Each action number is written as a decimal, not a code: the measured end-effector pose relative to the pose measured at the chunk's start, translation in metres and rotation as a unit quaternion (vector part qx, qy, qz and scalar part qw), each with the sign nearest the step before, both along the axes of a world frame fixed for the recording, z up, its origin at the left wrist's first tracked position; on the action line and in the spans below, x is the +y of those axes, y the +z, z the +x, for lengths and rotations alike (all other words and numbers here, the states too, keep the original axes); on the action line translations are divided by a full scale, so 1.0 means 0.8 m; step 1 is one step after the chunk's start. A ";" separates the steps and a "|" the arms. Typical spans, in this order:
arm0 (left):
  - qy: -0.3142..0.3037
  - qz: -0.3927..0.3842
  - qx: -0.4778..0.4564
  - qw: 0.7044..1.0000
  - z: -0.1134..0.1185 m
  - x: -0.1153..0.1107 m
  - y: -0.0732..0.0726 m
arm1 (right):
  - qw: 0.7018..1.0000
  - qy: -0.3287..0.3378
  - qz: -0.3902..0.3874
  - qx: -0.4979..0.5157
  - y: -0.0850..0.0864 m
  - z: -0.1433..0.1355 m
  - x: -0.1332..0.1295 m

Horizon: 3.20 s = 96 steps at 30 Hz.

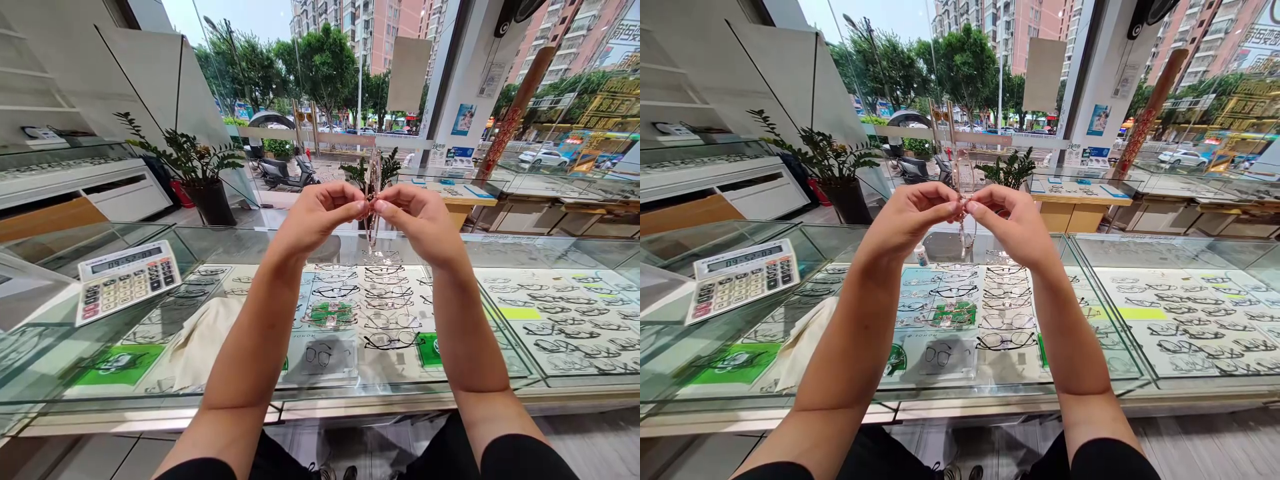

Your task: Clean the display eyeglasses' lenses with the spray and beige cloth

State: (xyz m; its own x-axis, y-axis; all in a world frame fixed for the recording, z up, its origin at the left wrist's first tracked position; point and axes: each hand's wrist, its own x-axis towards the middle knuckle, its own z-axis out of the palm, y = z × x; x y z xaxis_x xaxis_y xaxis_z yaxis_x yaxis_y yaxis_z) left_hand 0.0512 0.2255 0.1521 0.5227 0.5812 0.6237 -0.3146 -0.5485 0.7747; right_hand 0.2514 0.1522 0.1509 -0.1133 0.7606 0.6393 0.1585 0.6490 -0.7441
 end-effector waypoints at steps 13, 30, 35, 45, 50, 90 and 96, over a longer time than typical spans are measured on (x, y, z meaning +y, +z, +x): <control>0.227 0.111 0.017 0.967 -0.009 0.019 -0.007 | 0.998 -0.018 -0.057 0.030 0.005 0.009 0.002; 0.403 0.189 -0.047 0.894 -0.012 0.012 -0.009 | 0.992 -0.076 -0.061 0.083 0.001 0.019 0.015; 0.269 0.103 0.013 0.958 0.000 -0.006 -0.005 | 0.990 -0.085 -0.050 0.097 0.002 0.018 0.016; 0.089 -0.022 0.011 0.996 0.022 -0.007 -0.013 | 0.996 -0.053 -0.015 0.077 -0.001 -0.003 0.011; 0.083 -0.037 -0.010 0.996 0.022 -0.008 -0.012 | 0.995 -0.040 -0.021 0.086 -0.002 -0.006 0.014; 0.466 -0.072 -0.108 0.875 -0.075 0.085 -0.172 | 0.938 0.036 -0.056 0.339 -0.114 0.017 0.012; 0.523 -0.068 -0.065 0.847 -0.094 0.124 -0.217 | 0.947 0.014 -0.062 0.315 -0.131 0.014 0.030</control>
State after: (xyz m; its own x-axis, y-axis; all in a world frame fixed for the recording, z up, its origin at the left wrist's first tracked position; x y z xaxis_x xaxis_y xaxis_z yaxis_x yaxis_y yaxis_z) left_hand -0.0244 0.3246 -0.0211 -0.3903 0.7551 0.5268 0.2013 -0.4883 0.8491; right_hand 0.2624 0.1765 0.0462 0.2386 0.8366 0.4932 -0.3583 0.5478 -0.7560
